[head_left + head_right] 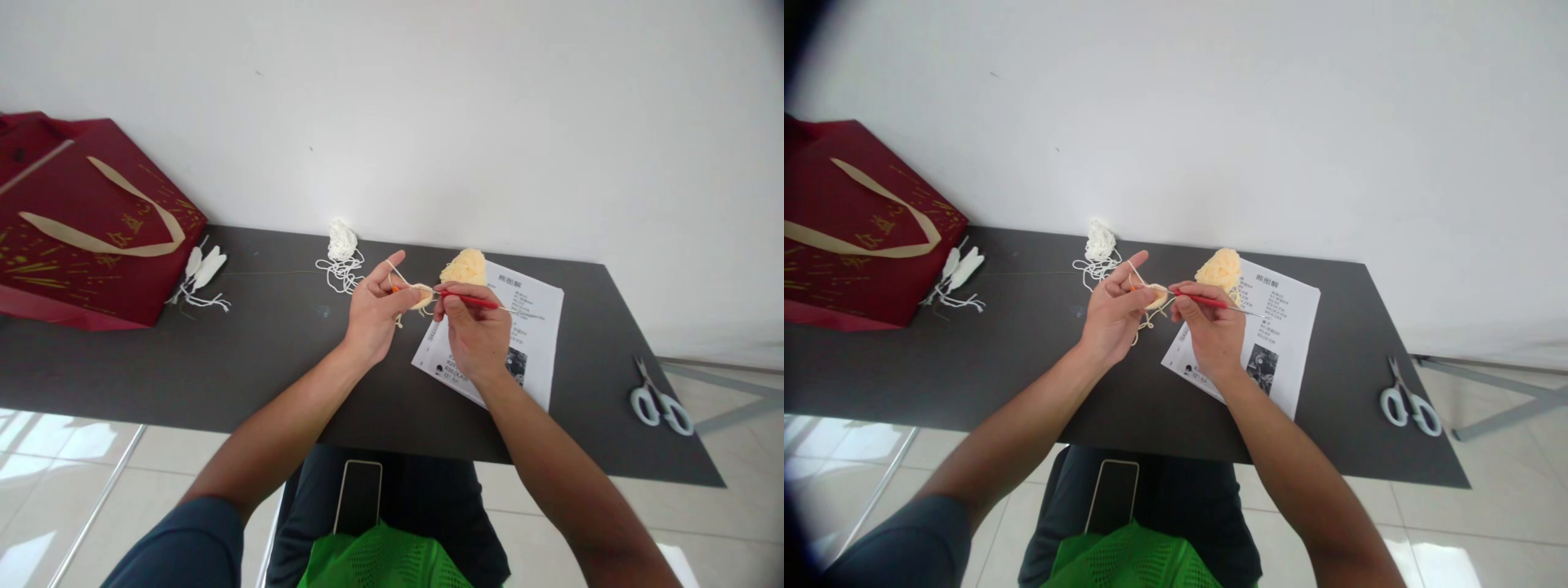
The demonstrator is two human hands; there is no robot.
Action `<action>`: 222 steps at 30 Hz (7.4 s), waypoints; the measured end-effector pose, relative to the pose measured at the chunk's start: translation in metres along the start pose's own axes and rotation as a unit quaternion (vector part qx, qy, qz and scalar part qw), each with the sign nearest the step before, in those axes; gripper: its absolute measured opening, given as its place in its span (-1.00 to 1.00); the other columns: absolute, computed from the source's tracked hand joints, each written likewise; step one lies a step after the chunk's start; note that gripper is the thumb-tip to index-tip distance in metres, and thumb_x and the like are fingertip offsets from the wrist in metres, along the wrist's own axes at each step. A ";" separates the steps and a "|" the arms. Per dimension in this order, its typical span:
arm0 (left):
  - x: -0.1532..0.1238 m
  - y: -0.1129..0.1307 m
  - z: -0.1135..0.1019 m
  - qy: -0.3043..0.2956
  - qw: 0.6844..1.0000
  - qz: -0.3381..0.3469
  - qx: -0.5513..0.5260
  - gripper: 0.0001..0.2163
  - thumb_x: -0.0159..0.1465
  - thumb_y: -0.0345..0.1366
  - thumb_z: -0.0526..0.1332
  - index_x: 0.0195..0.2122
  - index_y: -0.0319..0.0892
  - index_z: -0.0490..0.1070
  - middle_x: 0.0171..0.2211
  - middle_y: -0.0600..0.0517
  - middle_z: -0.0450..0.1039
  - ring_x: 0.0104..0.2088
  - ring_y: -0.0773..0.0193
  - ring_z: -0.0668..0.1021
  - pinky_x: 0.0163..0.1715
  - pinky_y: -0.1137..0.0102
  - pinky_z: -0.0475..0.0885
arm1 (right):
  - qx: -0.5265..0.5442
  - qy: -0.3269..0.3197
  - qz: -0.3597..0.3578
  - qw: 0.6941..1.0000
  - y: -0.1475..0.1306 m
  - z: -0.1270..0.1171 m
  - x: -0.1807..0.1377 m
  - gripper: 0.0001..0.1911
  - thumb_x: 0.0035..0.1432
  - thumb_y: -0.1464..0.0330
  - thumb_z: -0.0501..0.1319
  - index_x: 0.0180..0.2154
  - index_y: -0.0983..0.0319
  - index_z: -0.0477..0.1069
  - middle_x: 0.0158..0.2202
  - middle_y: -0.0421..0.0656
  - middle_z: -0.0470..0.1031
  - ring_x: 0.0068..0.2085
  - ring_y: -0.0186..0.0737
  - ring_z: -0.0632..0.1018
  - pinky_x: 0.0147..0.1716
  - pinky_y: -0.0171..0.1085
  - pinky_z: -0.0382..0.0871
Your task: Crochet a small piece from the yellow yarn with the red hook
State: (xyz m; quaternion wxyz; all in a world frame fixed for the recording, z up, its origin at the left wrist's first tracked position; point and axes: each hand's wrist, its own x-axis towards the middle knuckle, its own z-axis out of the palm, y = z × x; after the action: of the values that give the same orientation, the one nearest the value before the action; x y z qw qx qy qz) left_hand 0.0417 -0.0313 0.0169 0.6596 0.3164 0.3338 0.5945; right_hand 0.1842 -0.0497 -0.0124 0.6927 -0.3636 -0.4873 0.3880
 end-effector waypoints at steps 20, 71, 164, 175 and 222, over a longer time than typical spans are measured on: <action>-0.005 -0.008 -0.004 0.019 0.956 0.171 0.239 -0.42 0.08 -0.45 0.37 0.17 -0.05 0.50 -0.43 0.15 0.53 -0.49 0.37 0.43 -0.42 0.39 0.38 | -0.066 0.026 -0.035 0.997 -0.016 -0.001 -0.001 -0.89 0.29 0.28 0.35 -0.23 0.12 0.45 -0.24 -0.24 0.56 -0.46 -0.39 0.53 -0.45 -0.28 0.50; 0.007 -0.013 -0.010 -0.006 0.992 0.091 0.089 -0.55 0.10 -0.39 0.47 0.04 -0.10 0.56 -0.38 0.12 0.59 -0.42 0.40 0.57 -0.32 0.44 0.47 | 0.105 0.047 0.150 0.982 -0.011 0.010 -0.003 -0.84 0.18 0.20 0.44 -0.25 0.13 0.62 -0.22 -0.20 0.66 -0.33 -0.33 0.60 -0.28 -0.25 0.63; 0.004 -0.010 -0.008 -0.028 0.971 0.083 0.221 -0.42 0.12 -0.39 0.36 0.22 -0.17 0.42 -0.38 0.12 0.54 -0.47 0.43 0.46 -0.42 0.49 0.38 | 0.185 0.069 0.208 0.958 -0.011 0.019 -0.006 -0.78 0.08 0.24 0.52 -0.29 0.14 0.56 -0.29 -0.27 0.67 -0.39 -0.45 0.59 -0.33 -0.44 0.60; 0.001 -0.007 -0.004 -0.009 0.971 0.116 0.211 -0.50 0.07 -0.44 0.36 0.09 -0.15 0.49 -0.42 0.16 0.47 -0.47 0.43 0.44 -0.44 0.47 0.35 | 0.166 0.071 0.150 0.972 -0.011 0.012 -0.003 -0.80 0.13 0.26 0.49 -0.33 0.17 0.52 -0.31 -0.27 0.63 -0.41 -0.46 0.55 -0.42 -0.43 0.51; 0.002 -0.012 -0.005 0.114 0.965 0.140 0.189 -0.66 0.09 -0.35 0.44 -0.09 -0.17 0.50 -0.50 0.19 0.48 -0.50 0.41 0.48 -0.37 0.44 0.41 | -0.187 -0.050 -0.195 0.961 0.000 -0.001 -0.019 -0.62 0.22 0.50 0.37 -0.03 -0.06 0.65 -0.04 -0.15 0.72 -0.10 -0.14 0.71 -0.07 -0.05 0.65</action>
State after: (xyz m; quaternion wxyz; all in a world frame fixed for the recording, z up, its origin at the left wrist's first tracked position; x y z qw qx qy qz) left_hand 0.0444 -0.0299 0.0040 0.4557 0.4089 0.4654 0.6392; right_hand 0.1806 -0.0669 -0.0206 0.6493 -0.3650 -0.6465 0.1649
